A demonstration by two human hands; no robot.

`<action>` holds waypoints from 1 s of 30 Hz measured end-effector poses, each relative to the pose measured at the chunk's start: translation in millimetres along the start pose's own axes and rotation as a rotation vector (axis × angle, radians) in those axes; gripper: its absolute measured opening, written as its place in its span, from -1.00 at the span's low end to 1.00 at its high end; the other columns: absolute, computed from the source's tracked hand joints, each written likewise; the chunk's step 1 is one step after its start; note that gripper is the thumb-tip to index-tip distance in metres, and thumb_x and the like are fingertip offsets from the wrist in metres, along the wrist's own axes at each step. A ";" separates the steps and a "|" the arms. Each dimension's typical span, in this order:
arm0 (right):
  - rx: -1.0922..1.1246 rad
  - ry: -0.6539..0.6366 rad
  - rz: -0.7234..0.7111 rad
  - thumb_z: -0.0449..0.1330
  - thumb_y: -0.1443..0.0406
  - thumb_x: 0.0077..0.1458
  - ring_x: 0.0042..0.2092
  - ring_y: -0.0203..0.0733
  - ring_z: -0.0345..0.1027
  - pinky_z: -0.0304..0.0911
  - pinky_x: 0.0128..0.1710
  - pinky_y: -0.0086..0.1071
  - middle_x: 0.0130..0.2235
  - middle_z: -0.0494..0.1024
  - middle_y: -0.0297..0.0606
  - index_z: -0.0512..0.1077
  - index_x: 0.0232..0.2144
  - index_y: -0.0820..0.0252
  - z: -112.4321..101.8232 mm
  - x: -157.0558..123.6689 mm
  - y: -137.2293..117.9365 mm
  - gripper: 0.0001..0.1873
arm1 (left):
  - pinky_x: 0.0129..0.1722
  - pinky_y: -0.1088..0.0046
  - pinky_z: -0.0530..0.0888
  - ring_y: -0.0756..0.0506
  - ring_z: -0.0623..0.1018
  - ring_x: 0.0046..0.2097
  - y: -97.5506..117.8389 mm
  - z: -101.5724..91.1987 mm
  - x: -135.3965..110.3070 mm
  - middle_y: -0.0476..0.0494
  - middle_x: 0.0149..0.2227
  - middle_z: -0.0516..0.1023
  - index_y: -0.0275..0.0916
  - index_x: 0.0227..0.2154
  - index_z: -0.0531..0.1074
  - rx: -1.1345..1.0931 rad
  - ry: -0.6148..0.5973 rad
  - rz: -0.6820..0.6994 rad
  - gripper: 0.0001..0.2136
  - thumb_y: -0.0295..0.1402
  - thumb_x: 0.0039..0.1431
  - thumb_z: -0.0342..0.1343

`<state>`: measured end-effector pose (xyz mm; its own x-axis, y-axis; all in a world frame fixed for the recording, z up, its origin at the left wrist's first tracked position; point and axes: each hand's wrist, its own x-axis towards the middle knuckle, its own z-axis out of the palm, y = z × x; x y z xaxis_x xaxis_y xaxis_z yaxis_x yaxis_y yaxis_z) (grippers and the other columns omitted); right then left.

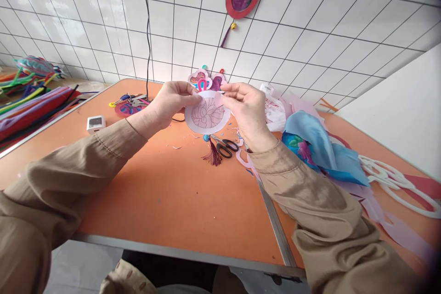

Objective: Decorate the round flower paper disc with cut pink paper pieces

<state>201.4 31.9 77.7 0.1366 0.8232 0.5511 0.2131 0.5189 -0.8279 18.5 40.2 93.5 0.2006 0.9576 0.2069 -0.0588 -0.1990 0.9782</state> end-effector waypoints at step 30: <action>0.333 -0.169 0.315 0.26 0.48 0.00 -0.54 -0.42 0.13 0.09 -0.57 -0.42 -0.45 0.52 -0.39 0.53 -0.49 0.12 5.8 -10.8 -7.3 -0.83 | -0.29 0.59 0.38 0.17 0.47 -0.39 79.1 -28.0 -35.2 0.09 -0.55 0.33 -0.40 -0.54 0.35 0.272 0.020 0.348 -0.80 -0.59 0.19 0.16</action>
<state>192.8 20.5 77.2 -0.0202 0.9637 0.2664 -0.1379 0.2612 -0.9554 -20.6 -3.3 163.1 0.1957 0.8269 0.5273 0.1404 -0.5557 0.8194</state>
